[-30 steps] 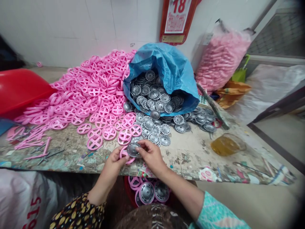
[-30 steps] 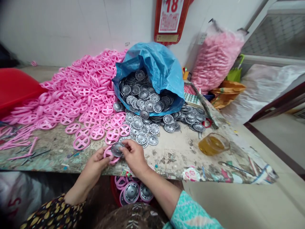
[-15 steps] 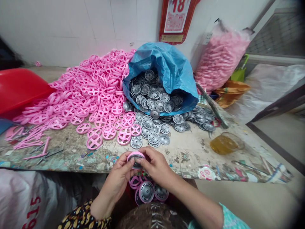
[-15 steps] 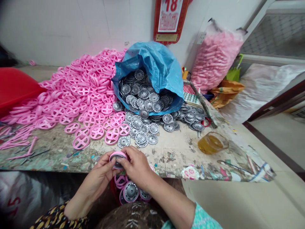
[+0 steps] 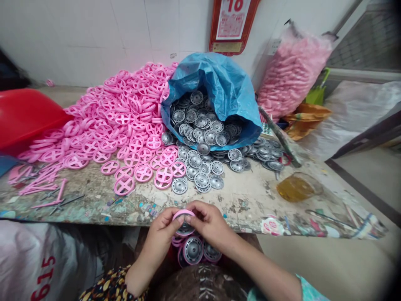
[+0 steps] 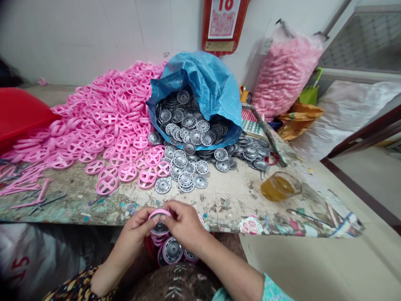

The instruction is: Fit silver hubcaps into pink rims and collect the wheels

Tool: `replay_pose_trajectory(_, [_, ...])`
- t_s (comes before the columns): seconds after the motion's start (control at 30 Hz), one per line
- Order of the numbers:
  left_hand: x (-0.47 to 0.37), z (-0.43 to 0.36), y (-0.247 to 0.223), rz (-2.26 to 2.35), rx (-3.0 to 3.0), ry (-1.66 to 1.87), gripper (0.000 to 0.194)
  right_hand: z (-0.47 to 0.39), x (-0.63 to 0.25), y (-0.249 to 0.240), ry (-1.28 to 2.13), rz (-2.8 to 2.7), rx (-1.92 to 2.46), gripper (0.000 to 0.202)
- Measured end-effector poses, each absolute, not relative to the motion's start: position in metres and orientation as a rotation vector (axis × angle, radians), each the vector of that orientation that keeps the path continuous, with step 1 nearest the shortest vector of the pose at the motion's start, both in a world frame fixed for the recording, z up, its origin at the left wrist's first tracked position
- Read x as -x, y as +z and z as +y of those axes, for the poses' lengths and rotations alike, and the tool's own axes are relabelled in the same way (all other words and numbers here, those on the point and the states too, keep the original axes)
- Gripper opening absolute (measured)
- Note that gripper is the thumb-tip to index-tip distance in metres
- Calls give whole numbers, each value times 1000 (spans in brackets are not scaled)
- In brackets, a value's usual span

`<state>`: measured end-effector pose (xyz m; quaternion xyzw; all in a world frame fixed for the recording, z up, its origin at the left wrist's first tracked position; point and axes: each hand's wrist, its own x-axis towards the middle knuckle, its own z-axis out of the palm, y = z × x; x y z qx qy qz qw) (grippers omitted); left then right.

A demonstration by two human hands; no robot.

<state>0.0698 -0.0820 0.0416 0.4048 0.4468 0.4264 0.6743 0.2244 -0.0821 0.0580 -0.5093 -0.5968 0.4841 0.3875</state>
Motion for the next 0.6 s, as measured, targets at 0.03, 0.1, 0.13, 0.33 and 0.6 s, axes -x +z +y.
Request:
replay_pose_trajectory(0.03, [-71,-82,40,1014,-928,973,17,-83,-225,57,1241,-1492,1289,5])
replay_pose_trajectory(0.1, [-73,-83,37,1027,-910,957,18,-84,-226,53,1254,-1428,1307,3])
replay_pose_trajectory(0.13, [-73,-83,36,1036,-895,913,20,-85,-226,51,1257,-1410,1332,2])
replay_pose_trajectory(0.33, [-59,-77,33,1189,-1198,614,28,-106,-239,54,1082,-1927,1474,9])
replay_pose_trajectory(0.6, [-28,-16,39,1727,-1957,886,28,-73,-279,55,359,-1937,1744,27])
